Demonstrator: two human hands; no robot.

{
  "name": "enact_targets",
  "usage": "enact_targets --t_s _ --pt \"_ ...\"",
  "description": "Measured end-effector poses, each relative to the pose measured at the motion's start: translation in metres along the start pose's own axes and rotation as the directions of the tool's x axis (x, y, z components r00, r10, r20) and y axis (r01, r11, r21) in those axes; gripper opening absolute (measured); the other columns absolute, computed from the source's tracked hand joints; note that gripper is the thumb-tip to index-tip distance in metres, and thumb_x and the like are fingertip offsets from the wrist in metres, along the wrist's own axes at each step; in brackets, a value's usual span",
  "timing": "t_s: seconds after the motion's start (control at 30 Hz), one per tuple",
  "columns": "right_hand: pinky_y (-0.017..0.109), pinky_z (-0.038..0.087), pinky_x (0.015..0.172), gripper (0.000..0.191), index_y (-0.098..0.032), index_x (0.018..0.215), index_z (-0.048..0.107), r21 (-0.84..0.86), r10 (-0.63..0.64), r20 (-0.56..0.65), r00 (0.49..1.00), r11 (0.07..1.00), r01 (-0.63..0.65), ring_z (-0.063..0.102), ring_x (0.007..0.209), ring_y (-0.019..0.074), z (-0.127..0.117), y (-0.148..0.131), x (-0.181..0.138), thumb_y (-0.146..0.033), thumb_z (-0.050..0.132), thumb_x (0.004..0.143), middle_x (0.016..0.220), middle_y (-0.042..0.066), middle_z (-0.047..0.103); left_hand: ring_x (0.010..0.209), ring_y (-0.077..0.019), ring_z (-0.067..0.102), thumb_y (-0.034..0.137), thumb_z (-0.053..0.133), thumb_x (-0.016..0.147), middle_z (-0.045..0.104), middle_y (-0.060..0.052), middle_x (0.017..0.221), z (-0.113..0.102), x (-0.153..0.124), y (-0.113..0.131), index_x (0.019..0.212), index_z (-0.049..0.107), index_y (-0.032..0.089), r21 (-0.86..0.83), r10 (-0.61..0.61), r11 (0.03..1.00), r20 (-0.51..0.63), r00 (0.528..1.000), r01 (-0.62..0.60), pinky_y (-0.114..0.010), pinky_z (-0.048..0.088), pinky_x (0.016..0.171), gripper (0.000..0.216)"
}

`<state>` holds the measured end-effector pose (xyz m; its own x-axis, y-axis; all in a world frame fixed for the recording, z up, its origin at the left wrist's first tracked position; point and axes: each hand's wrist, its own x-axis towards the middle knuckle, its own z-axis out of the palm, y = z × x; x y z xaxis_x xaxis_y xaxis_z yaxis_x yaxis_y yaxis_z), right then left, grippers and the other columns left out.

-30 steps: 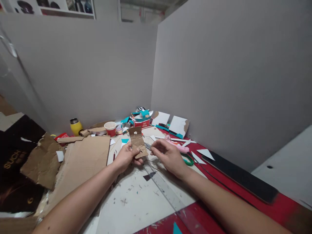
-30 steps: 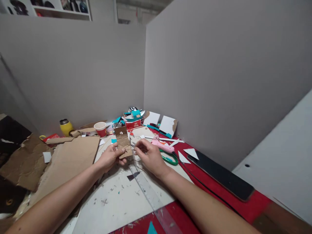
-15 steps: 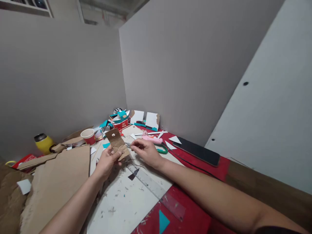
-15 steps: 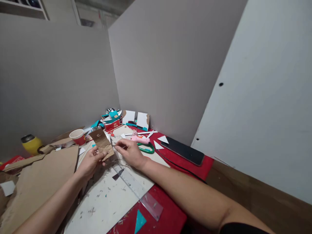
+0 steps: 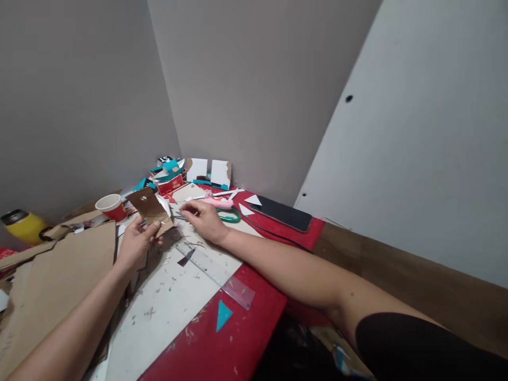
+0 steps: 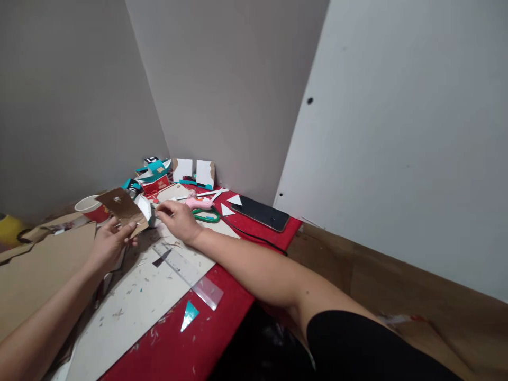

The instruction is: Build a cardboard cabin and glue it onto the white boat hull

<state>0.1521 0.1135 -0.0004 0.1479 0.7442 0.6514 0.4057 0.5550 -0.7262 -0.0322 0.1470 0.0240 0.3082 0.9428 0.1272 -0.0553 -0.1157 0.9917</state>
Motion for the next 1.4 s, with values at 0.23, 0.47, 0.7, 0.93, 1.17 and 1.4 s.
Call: enact_targets --t_s 0.23,0.47,0.7,0.93,1.17,1.4 --pt "0.022 0.041 0.069 0.010 -0.020 0.075 0.057 -0.093 -0.034 -0.024 0.999 0.995 0.032 0.056 0.070 0.0125 -0.009 -0.011 0.012 -0.015 0.061 0.083 0.074 -0.002 0.061 0.049 -0.0099 0.055 0.031 0.084 0.056 0.060 0.006 0.064 0.010 0.008 0.029 0.079 0.056 0.018 0.149 0.006 0.989 -0.034 0.999 -0.001 -0.021 0.051 0.044 0.038" --pt "0.023 0.037 0.063 0.010 -0.021 0.080 0.054 -0.142 -0.010 -0.016 1.000 0.990 0.008 0.056 0.068 0.0140 -0.010 -0.017 0.011 -0.024 0.055 0.089 0.073 -0.002 0.060 0.046 -0.0110 0.057 0.021 0.083 0.050 0.062 0.004 0.060 0.023 -0.005 0.051 0.071 0.056 0.017 0.070 0.005 0.998 -0.155 0.988 0.006 -0.020 0.050 0.041 0.035" --pt "0.023 0.037 0.067 0.011 -0.022 0.081 0.053 -0.194 0.021 0.110 0.994 0.981 0.001 0.058 0.076 0.0156 -0.013 -0.021 0.010 -0.028 0.053 0.090 0.078 -0.002 0.062 0.048 -0.0104 0.057 0.017 0.077 0.052 0.060 0.006 0.060 0.029 -0.042 0.028 0.061 0.046 0.018 0.034 0.016 0.999 -0.268 0.963 -0.007 -0.018 0.047 0.039 0.032" --pt "0.022 0.035 0.065 0.013 -0.019 0.078 0.051 -0.182 -0.013 0.144 0.989 0.982 0.039 0.053 0.070 0.0130 -0.010 -0.010 0.005 -0.021 0.055 0.090 0.074 -0.002 0.058 0.055 -0.0132 0.060 0.015 0.067 0.060 0.060 0.005 0.068 0.037 -0.062 0.006 0.067 0.052 0.018 0.002 -0.014 1.000 -0.248 0.969 0.015 -0.020 0.047 0.037 0.017" --pt "0.023 0.035 0.065 0.017 -0.019 0.074 0.047 -0.183 -0.029 0.173 0.984 0.981 0.061 0.049 0.067 0.0118 -0.008 -0.003 0.003 -0.017 0.055 0.089 0.070 -0.004 0.054 0.052 -0.0161 0.061 0.014 0.060 0.066 0.067 -0.002 0.077 0.048 -0.067 -0.002 0.081 0.059 0.017 0.011 -0.029 0.999 -0.107 0.994 0.030 -0.023 0.049 0.035 0.016" --pt "0.023 0.034 0.064 0.018 -0.019 0.073 0.046 -0.192 -0.032 0.182 0.983 0.979 0.068 0.049 0.069 0.0119 -0.006 0.002 0.003 -0.016 0.055 0.089 0.070 -0.004 0.053 0.055 -0.0186 0.063 0.008 0.054 0.066 0.067 -0.007 0.079 0.047 -0.061 -0.008 0.086 0.063 0.012 -0.015 -0.012 1.000 -0.079 0.997 0.011 -0.024 0.049 0.034 0.023"
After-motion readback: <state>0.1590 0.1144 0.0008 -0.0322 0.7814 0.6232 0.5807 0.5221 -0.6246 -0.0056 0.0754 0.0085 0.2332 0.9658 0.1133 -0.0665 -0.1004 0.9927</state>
